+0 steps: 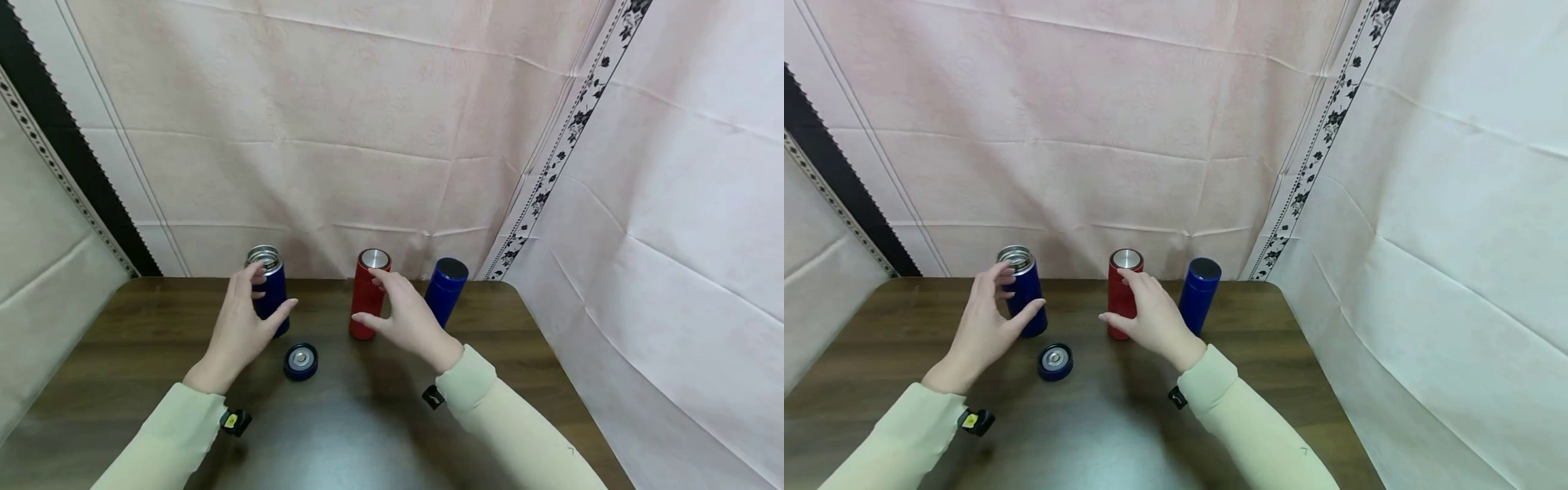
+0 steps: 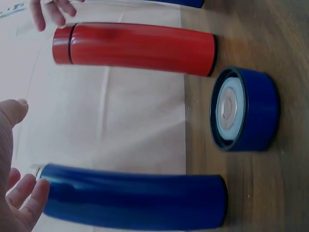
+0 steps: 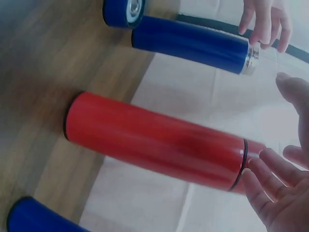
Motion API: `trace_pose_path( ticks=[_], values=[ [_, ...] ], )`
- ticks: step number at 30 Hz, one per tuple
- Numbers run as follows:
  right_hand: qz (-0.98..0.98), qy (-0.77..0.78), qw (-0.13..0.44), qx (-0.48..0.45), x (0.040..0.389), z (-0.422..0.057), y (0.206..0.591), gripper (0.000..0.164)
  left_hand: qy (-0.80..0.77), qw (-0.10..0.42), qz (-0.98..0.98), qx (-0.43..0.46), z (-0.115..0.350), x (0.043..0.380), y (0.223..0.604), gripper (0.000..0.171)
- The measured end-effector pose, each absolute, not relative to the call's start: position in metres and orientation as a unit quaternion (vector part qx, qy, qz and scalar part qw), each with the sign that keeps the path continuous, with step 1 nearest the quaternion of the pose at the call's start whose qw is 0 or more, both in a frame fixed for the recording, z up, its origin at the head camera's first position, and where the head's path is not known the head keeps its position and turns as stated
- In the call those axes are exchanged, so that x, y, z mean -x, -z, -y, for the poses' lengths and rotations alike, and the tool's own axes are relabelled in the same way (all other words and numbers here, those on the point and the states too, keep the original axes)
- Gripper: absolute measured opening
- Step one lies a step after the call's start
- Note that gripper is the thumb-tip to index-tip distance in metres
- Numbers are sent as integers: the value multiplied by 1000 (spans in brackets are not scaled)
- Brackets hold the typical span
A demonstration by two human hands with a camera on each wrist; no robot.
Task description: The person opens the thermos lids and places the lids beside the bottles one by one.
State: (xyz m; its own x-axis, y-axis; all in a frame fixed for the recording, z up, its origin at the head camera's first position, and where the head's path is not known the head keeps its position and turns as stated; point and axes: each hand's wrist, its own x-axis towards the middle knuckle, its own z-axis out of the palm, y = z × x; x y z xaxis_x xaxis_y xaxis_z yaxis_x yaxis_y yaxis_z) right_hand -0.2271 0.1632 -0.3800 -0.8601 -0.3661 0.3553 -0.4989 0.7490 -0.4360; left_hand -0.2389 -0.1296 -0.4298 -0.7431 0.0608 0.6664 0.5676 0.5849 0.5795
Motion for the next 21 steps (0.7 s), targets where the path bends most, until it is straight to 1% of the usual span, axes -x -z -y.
trace_pose_path(
  ticks=[7,11,17,21],
  values=[
    [916,-285,162,-230,235,-175,373,77,400,250,861,192,109,244,436,87],
    [912,-289,178,-229,239,-180,371,76,407,232,861,201,96,248,441,87],
    [909,-310,178,-217,246,-184,372,73,423,210,857,207,71,256,446,85],
    [911,-322,172,-194,251,-183,373,73,440,182,855,206,54,264,446,85]
  ],
)
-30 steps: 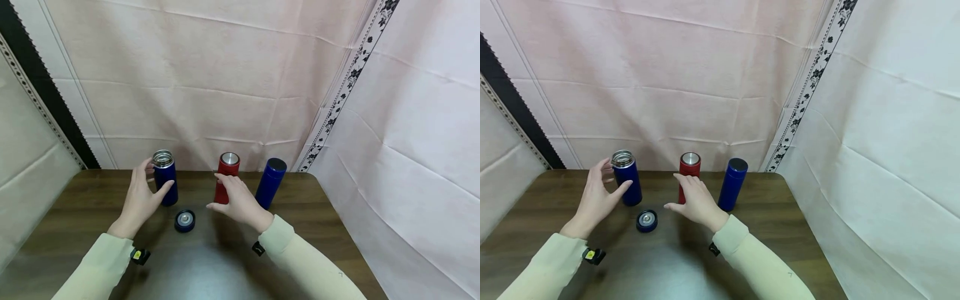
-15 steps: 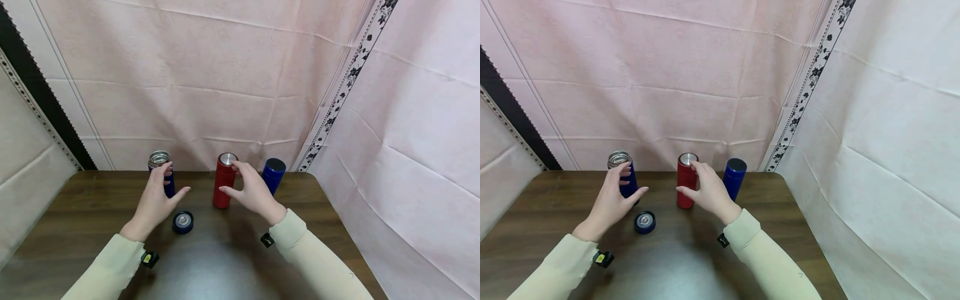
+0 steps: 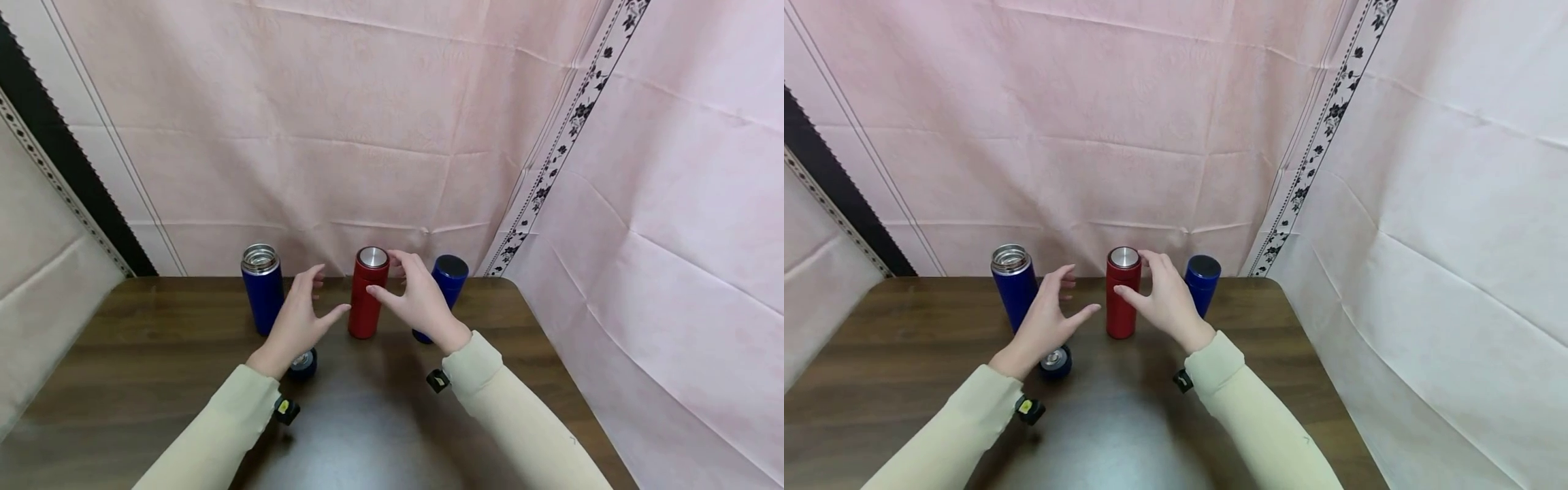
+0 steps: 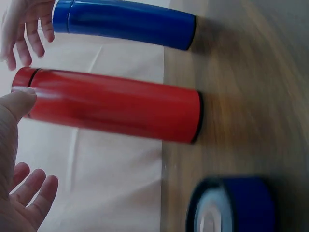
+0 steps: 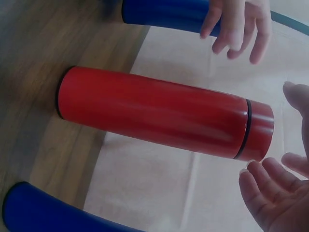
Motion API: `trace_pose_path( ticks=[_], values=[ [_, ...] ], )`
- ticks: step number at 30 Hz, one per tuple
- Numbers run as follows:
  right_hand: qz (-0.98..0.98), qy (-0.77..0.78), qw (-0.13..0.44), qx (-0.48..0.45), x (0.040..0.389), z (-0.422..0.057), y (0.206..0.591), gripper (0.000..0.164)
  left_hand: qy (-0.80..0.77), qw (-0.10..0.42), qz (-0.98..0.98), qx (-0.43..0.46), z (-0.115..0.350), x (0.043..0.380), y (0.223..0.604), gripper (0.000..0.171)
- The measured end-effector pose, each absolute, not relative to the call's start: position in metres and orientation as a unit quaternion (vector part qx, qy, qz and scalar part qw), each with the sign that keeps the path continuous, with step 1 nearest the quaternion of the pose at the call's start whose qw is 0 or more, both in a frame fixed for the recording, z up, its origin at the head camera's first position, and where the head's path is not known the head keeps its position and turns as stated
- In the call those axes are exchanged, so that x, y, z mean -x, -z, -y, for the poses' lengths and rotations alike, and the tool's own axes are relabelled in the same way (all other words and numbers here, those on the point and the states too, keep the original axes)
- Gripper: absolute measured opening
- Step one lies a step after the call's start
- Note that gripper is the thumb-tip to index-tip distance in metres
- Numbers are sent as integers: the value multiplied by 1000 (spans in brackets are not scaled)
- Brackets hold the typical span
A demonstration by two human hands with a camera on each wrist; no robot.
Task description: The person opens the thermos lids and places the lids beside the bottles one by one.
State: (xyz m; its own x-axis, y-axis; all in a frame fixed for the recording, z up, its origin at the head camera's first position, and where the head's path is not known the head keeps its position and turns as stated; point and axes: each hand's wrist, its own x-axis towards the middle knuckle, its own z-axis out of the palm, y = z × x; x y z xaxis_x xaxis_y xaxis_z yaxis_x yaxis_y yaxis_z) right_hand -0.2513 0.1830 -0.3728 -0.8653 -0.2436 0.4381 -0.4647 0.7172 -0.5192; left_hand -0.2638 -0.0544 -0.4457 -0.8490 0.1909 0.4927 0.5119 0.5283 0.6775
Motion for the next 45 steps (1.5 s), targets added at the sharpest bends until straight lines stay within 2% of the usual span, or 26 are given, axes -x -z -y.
trace_pose_path(
  ticks=[10,14,19,25,45],
  values=[
    [903,-389,103,-152,271,-184,379,75,474,112,851,196,22,285,455,90],
    [896,-412,94,-136,279,-181,384,73,483,87,847,205,13,290,458,88],
    [885,-440,95,-124,287,-169,388,74,492,87,841,207,11,293,459,79],
    [878,-450,118,-110,292,-160,393,70,489,86,842,209,8,295,464,77],
    [873,-455,142,-103,276,-167,411,61,458,-9,872,172,8,288,483,78]
  ],
)
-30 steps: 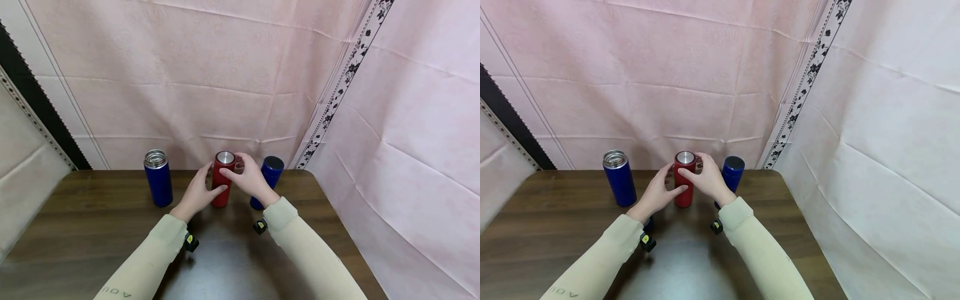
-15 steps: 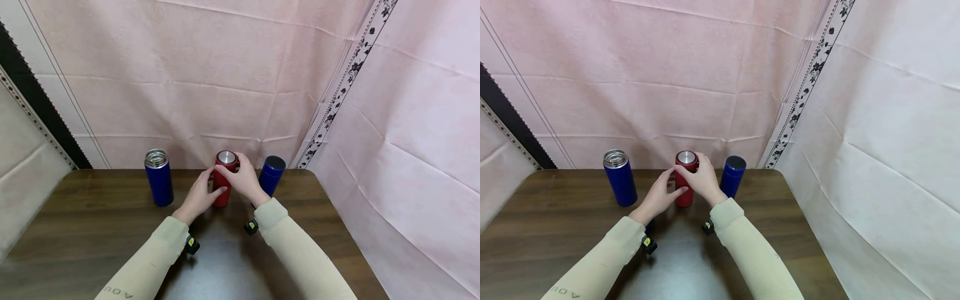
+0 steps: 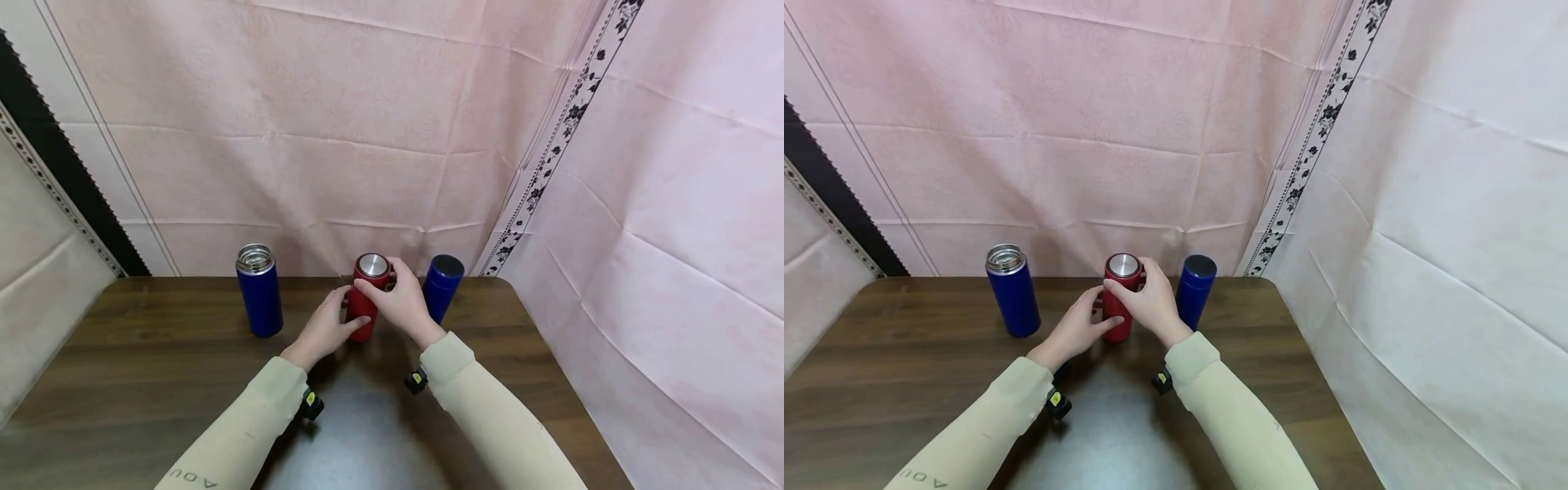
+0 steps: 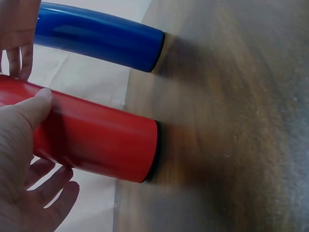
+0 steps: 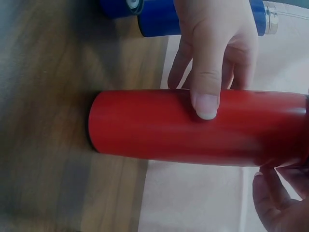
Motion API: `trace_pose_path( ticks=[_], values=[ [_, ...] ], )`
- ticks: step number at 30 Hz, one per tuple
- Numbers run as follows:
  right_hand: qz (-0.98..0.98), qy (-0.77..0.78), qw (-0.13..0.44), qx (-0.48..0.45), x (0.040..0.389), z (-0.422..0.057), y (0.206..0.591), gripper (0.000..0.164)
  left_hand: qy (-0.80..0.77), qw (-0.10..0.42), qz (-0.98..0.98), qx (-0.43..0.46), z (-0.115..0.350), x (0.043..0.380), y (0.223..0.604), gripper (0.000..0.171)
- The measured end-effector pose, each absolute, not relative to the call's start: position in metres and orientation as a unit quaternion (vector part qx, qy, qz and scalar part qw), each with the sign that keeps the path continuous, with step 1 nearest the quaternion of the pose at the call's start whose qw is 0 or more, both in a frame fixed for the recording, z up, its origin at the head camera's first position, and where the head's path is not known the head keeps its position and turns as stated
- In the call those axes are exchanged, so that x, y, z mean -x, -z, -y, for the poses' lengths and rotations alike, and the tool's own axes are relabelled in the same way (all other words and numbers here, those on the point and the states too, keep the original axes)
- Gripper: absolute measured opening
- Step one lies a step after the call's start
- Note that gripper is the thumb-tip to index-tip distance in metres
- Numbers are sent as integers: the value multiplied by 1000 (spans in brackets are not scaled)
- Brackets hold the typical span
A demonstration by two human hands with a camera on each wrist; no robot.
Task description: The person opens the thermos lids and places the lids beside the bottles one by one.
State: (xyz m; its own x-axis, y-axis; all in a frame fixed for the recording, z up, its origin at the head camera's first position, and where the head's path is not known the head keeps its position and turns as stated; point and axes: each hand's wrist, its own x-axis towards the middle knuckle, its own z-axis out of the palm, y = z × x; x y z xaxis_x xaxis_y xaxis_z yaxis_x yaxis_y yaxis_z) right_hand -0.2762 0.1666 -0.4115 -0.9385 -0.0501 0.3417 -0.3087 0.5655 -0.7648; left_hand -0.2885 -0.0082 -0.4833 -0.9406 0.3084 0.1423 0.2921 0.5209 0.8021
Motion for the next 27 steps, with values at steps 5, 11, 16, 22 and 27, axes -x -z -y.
trace_pose_path(
  ticks=[5,11,16,22,27],
  values=[
    [866,-462,142,-125,266,-171,412,63,-450,9,-874,-182,13,283,484,81],
    [843,-496,145,-147,248,-175,404,58,-461,10,-865,-199,20,266,475,82],
    [821,-536,123,-152,227,-172,385,50,-476,-6,-851,-221,26,251,464,80],
    [799,-561,106,-188,195,-162,356,45,-484,-25,-841,-241,32,238,455,78],
    [793,-564,90,-213,191,-160,364,46,-526,-14,-810,-257,39,226,455,78]
  ],
)
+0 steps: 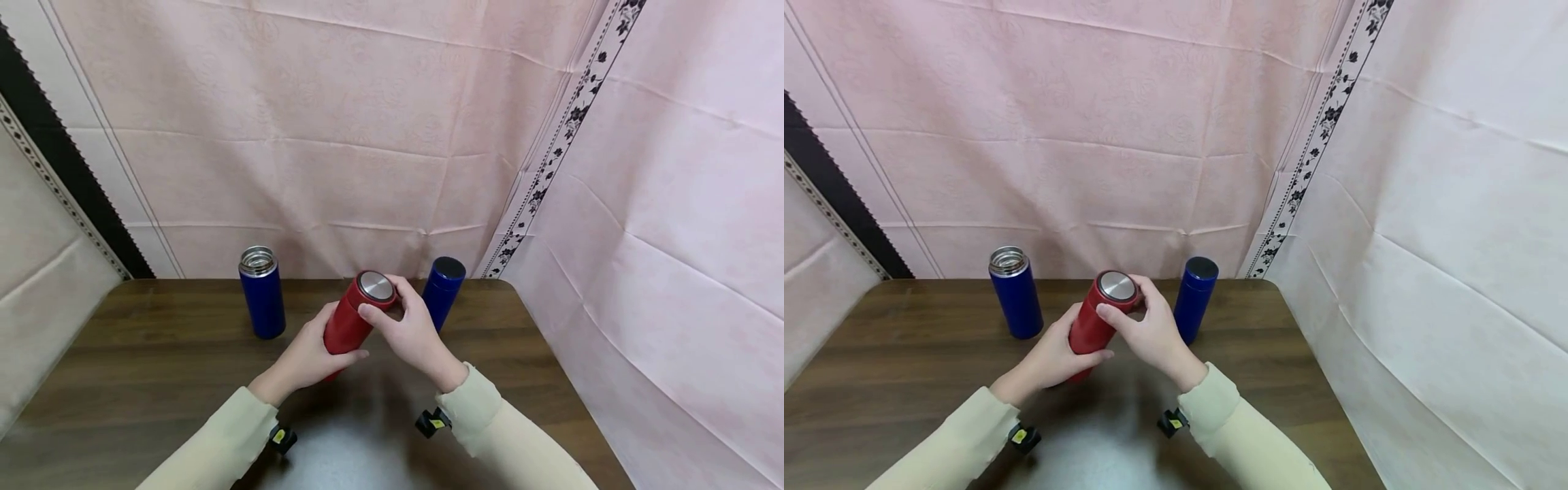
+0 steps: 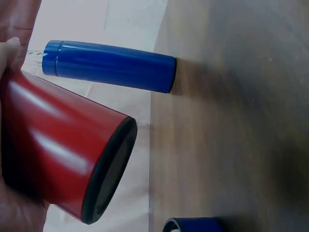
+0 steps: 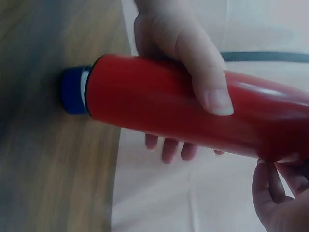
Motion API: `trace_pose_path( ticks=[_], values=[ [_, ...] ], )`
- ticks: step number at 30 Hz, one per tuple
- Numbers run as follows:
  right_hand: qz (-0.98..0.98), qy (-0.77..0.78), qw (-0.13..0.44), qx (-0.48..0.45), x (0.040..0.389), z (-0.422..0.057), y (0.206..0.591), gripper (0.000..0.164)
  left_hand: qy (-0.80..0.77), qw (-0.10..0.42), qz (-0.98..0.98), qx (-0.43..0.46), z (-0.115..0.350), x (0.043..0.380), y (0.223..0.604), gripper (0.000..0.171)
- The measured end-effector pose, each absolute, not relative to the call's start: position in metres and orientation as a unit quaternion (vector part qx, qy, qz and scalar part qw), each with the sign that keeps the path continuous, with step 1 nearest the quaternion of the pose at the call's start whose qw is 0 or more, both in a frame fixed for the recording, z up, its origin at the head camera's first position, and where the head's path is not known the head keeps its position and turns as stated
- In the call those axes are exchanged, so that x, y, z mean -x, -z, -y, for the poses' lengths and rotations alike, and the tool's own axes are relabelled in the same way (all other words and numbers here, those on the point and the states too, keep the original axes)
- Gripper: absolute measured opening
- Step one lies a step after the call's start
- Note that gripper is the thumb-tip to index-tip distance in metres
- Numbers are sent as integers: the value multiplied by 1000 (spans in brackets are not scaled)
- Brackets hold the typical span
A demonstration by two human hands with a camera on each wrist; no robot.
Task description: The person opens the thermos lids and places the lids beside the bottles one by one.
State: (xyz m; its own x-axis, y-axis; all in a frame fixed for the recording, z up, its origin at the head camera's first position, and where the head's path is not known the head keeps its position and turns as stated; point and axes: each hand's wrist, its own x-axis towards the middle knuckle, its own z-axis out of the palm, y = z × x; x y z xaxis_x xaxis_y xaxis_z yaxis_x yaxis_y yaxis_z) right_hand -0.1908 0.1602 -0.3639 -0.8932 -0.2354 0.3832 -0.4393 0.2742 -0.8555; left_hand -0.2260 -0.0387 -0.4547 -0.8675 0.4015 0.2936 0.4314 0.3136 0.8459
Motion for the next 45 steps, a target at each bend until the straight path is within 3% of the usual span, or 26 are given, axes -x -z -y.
trace_pose_path(
  ticks=[9,15,18,21,24,32,38,45],
  values=[
    [826,-527,5,-198,199,-177,380,48,460,27,852,250,55,219,452,72],
    [843,-507,-38,-175,203,-180,383,55,314,127,906,254,64,221,444,79],
    [848,-507,-29,-153,205,-176,388,55,250,176,916,260,61,219,440,83],
    [852,-507,-3,-131,208,-173,390,53,234,193,919,252,57,214,437,84],
    [853,-507,27,-123,207,-170,389,51,268,175,917,239,54,211,436,83],
    [852,-480,91,-189,193,-162,380,42,406,41,880,242,49,208,444,67],
    [851,-467,126,-206,188,-162,380,39,438,6,860,261,49,207,442,64],
    [845,-477,119,-209,186,-163,380,38,442,-31,854,274,52,205,436,63]
  ],
)
